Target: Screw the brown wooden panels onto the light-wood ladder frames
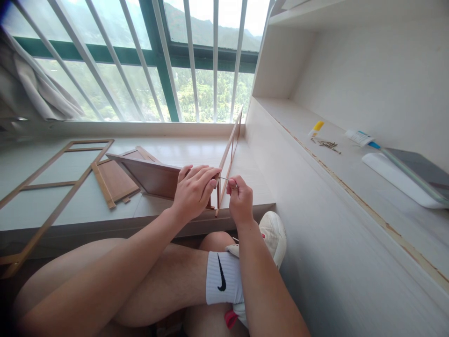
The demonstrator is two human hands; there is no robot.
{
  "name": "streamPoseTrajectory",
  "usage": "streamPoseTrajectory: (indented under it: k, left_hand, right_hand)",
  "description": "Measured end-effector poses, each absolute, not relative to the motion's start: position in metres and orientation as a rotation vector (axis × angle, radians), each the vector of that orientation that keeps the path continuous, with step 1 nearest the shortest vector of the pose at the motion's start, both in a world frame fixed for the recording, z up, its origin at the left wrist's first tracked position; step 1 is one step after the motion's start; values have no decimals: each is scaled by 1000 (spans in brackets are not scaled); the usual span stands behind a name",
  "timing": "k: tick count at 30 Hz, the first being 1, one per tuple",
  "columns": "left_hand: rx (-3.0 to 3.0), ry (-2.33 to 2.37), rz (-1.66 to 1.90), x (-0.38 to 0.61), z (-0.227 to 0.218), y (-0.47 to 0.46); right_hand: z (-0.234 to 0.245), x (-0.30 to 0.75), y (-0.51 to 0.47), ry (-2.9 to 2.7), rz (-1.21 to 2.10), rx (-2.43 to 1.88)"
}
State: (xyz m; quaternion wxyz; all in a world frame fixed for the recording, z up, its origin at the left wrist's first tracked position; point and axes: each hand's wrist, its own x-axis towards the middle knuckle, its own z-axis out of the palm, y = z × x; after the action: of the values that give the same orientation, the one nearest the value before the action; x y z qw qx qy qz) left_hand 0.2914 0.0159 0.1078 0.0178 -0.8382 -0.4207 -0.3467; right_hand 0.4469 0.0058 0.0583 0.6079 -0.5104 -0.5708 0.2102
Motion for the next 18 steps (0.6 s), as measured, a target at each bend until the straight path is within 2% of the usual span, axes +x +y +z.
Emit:
streamPoseTrajectory:
  k: [18]
  left_hand:
    - [-2607,-1308,-1078,291,108,16]
  right_hand:
    - [54,447,8,-1276,511,-1163]
